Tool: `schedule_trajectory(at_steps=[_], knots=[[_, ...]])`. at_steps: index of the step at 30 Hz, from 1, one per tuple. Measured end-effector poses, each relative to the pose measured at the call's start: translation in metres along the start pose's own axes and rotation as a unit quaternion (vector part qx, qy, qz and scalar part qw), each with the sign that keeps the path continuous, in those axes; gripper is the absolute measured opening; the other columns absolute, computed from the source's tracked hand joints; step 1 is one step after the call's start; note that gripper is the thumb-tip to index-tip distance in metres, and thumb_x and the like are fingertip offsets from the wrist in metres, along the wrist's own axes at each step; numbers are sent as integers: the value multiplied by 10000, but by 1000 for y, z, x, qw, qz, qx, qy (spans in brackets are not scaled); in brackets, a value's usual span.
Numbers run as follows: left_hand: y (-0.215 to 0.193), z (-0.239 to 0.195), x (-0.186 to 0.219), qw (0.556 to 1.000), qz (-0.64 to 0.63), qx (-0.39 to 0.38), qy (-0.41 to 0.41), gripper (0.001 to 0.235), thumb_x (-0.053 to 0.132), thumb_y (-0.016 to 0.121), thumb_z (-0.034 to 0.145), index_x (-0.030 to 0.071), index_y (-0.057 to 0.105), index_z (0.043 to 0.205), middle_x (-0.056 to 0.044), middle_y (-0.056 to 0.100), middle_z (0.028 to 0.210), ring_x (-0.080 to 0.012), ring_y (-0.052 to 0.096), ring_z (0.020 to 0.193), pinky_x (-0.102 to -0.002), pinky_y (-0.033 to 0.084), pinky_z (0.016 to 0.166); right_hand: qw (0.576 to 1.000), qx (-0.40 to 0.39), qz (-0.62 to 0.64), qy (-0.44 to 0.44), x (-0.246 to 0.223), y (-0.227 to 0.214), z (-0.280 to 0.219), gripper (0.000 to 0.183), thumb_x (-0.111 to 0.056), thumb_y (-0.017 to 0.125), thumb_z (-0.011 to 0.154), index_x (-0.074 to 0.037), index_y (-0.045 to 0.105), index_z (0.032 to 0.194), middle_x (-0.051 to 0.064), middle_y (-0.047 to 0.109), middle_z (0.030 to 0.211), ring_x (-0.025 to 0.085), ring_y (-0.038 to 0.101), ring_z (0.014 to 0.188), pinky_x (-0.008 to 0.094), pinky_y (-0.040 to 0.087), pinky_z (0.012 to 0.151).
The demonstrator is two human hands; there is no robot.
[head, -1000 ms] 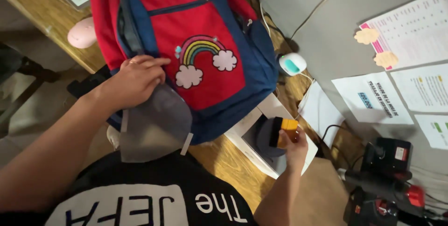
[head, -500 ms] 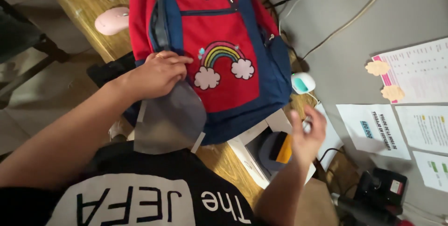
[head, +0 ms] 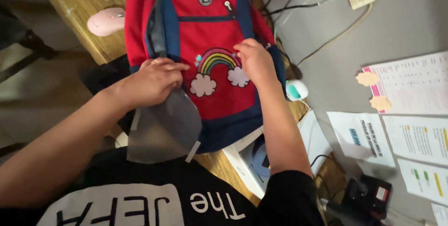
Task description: The person positions a rainbow-shaped heat transfer patch on a backpack, applies heat using a small handheld heat press tool, and then uses a yellow scraper tool to smooth the patch.
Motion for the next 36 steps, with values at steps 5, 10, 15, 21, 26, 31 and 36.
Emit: schedule_trajectory(at_steps=[5, 10, 15, 21, 26, 31, 36], knots=[[5, 0, -4, 999, 23, 25, 3, 40, 241, 591, 921, 272, 608, 901, 28, 685, 1344, -295, 635, 1207, -486, 516, 852, 1000, 2, -26, -13, 0, 5, 2, 188, -292, 666, 982, -249, 754, 1142, -40, 662, 1100, 228, 656, 1010, 333, 568, 891], [8, 0, -7, 1000, 18, -7, -22, 40, 255, 576, 936, 273, 611, 929, 14, 666, 1382, -305, 609, 1257, -502, 502, 870, 1000, -10, -23, 10, 4, 9, 0, 159, -324, 663, 968, -315, 736, 1109, -100, 637, 1103, 182, 645, 1045, 300, 567, 905], [-2, 2, 2, 1000, -1, 10, -8, 46, 233, 586, 938, 254, 622, 918, 4, 688, 1345, -312, 629, 1226, -493, 501, 850, 999, 3, -32, 11, 3, 10, -3, 108, -351, 653, 994, -330, 715, 1079, -134, 631, 1101, 146, 643, 1045, 281, 562, 893], [1, 1, -2, 1000, 6, -7, 0, 55, 243, 575, 957, 264, 616, 929, -22, 672, 1366, -319, 611, 1254, -507, 491, 881, 998, 3, -63, 5, 1, 10, -7, 98, -317, 639, 1010, -302, 712, 1073, -122, 642, 1082, 173, 656, 1017, 304, 579, 860], [0, 0, -2, 999, -9, -29, -20, 55, 243, 567, 964, 252, 611, 934, -27, 658, 1390, -324, 585, 1287, -528, 474, 905, 998, 2, -57, 3, -6, 3, -6, 97, -281, 631, 1018, -271, 717, 1064, -98, 657, 1081, 209, 662, 1009, 323, 585, 846], [-6, 2, 3, 998, -22, -49, -29, 57, 229, 557, 968, 232, 607, 941, -49, 646, 1403, -344, 573, 1298, -549, 464, 921, 998, 3, -55, 5, -10, -1, -8, 104, -272, 617, 1030, -257, 715, 1063, -85, 666, 1083, 224, 661, 1012, 332, 588, 837], [-7, 2, 4, 994, -32, -84, -63, 90, 225, 532, 989, 228, 616, 956, -51, 618, 1441, -332, 522, 1350, -568, 422, 982, 998, 7, -63, -10, -7, 1, -8, 89, -291, 612, 1021, -277, 699, 1028, -118, 648, 1088, 194, 651, 1011, 308, 585, 832]])
Point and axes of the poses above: each hand's wrist, its own z-axis towards the middle knuckle, its own y-axis out of the palm, x = y × z, the point moved 4 cm from there along z, towards the middle knuckle
